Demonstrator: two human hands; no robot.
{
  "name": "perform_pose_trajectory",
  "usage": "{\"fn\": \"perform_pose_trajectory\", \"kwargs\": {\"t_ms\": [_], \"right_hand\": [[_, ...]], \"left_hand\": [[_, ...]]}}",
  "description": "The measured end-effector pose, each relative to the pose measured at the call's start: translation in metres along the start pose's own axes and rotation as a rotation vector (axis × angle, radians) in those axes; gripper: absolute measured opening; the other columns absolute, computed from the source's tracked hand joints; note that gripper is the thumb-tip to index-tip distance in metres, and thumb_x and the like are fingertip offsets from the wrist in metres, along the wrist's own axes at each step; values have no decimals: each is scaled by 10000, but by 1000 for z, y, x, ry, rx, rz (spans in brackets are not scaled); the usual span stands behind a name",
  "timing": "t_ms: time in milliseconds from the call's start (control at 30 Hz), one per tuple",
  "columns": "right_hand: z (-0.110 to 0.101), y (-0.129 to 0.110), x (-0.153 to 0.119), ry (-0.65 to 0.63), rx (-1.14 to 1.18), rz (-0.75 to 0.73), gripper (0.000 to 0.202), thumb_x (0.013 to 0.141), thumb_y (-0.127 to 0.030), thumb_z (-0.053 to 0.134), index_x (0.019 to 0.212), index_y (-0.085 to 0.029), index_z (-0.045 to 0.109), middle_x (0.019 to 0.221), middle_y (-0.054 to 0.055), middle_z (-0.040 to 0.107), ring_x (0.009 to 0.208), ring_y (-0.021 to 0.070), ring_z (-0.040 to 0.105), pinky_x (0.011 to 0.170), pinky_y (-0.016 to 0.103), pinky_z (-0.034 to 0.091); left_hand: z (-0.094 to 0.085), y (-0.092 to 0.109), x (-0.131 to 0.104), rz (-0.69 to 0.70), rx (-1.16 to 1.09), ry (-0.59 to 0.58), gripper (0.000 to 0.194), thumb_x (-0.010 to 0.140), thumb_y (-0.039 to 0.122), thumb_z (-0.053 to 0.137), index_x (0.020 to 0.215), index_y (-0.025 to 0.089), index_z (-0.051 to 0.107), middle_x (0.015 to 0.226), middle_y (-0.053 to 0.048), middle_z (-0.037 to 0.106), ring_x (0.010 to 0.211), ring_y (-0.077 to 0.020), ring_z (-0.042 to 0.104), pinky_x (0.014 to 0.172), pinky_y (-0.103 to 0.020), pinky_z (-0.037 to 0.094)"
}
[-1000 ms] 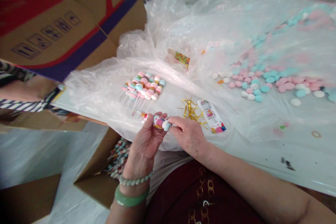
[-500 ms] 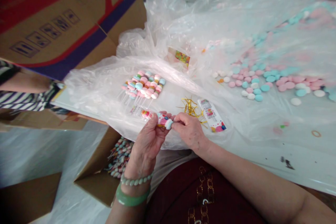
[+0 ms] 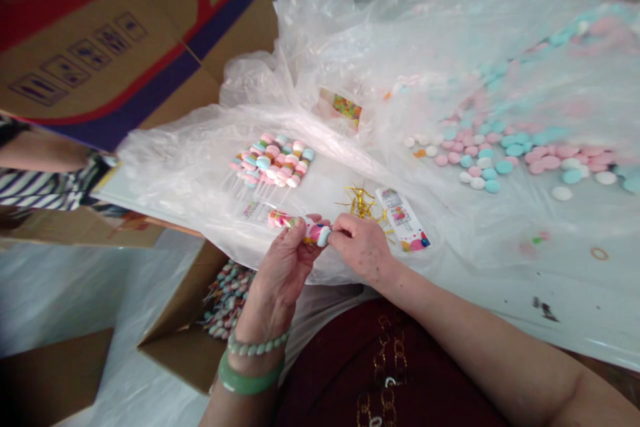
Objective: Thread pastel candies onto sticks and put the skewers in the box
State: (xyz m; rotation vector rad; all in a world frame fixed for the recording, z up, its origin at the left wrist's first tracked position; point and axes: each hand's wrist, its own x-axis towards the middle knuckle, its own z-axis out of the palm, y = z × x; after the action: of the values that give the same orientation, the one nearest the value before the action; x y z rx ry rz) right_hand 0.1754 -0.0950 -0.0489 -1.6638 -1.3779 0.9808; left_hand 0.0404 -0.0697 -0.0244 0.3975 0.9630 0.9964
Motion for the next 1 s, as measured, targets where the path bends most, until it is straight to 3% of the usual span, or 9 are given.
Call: {"fn": "perform_pose_trajectory", "kwargs": {"t_ms": [233, 500, 600, 767, 900, 1000], "right_hand": [[-7, -9, -3, -125, 143, -43, 222, 778, -324, 560, 607, -188, 522, 572, -49, 447, 573, 102, 412, 551, 242, 291], [-7, -4, 1, -291, 485, 232, 350, 747, -435, 606, 550, -192, 449, 469, -73, 339, 455, 80, 273, 454, 254, 164], [-5, -6, 2, -251, 322, 244, 384, 724, -470, 623, 513, -192, 463, 466, -62, 343, 463, 86, 293, 461, 252, 180], [-3, -15, -3, -64, -83, 94, 398, 780, -479, 580, 511, -192, 517, 509, -33, 426, 534, 108, 395, 513, 247, 243], [-8, -10, -7, -118, -19, 0, 255, 798, -365, 569, 607, -196, 562, 568, -40, 481, 578, 110, 451, 551, 235, 293], [-12, -3, -9, -154, -24, -37, 165, 786, -270, 566, 639, -197, 580, 595, -43, 516, 603, 112, 482, 579, 234, 310]], "left_hand": [[-2, 1, 4, -86, -109, 55, 197, 886, 239, 536, 858, 80, 649, 778, -93, 682, 702, -151, 650, 696, -287, 553], [-1, -1, -3, 64, 37, -109, 333, 761, 360, 697, 965, 97, 676, 865, -107, 706, 816, -188, 665, 768, -291, 510], [-1, -2, -3, 63, 139, -80, 349, 717, 344, 736, 956, 95, 682, 801, -99, 711, 758, -177, 664, 719, -268, 490], [-1, -3, 3, 15, 95, -81, 265, 730, 296, 720, 886, 85, 685, 755, -88, 700, 702, -155, 646, 710, -264, 487], [-4, 0, 8, -49, -62, 0, 197, 817, 284, 632, 811, 89, 659, 754, -86, 674, 713, -162, 644, 730, -293, 509], [-9, 4, 10, -29, -165, 70, 185, 851, 290, 592, 863, 111, 639, 789, -76, 657, 789, -194, 652, 810, -365, 511]]}}
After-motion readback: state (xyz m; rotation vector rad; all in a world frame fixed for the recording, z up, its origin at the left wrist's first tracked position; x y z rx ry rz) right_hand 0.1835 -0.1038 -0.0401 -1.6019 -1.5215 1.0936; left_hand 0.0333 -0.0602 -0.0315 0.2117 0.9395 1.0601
